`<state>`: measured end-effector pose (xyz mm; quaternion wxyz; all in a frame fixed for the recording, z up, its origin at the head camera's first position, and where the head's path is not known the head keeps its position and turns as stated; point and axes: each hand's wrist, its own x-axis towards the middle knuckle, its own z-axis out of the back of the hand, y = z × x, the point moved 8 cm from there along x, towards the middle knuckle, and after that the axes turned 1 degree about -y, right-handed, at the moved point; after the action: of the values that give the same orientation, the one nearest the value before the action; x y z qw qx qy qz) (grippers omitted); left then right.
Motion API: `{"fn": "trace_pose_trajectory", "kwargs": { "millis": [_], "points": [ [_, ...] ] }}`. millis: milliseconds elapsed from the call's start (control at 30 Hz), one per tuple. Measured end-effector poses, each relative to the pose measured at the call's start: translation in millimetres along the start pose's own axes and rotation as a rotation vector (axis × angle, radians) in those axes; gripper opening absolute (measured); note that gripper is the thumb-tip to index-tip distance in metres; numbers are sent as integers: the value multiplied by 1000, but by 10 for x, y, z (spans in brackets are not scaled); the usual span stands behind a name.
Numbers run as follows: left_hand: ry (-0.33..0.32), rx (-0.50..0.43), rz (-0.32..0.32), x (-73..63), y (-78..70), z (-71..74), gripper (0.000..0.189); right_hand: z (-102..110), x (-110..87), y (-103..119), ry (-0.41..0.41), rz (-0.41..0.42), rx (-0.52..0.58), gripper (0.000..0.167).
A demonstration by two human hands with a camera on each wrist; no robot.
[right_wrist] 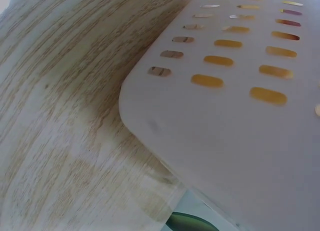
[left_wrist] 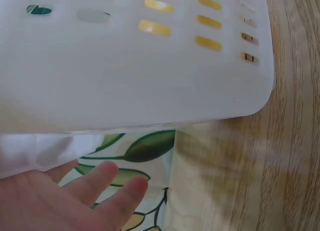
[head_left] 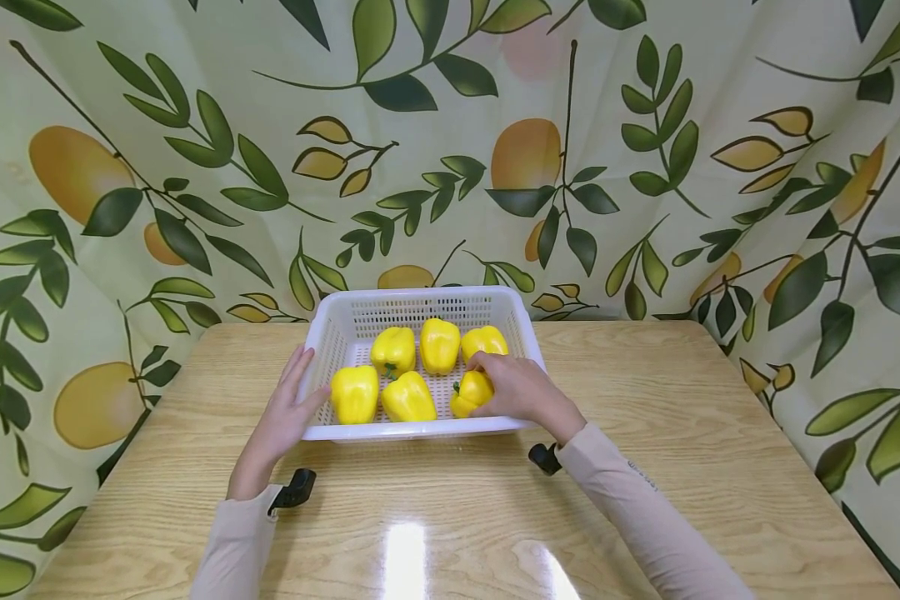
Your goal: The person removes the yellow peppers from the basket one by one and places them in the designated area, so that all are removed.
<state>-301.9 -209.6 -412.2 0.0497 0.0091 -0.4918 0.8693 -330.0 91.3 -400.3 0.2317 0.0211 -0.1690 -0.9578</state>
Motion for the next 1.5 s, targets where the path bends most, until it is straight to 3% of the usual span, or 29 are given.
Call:
{"fn": "trace_pose_trajectory", "kwargs": {
  "millis": [233,700,1033,1500],
  "points": [
    [-14,-25,-27,-4,-27,-2,70,14,-10,-1,-7,-3,10,67],
    [-26,-2,-17,-4,-20,2,68,66,-43,11,-62,-2,70,75],
    [-21,-1,-11,-6,-25,9,69,155,-76,12,-179,11,92,75],
    [-22,-13,-1,4,-7,3,68,259,-150,-21,-319,14,209,75]
  ]
}}
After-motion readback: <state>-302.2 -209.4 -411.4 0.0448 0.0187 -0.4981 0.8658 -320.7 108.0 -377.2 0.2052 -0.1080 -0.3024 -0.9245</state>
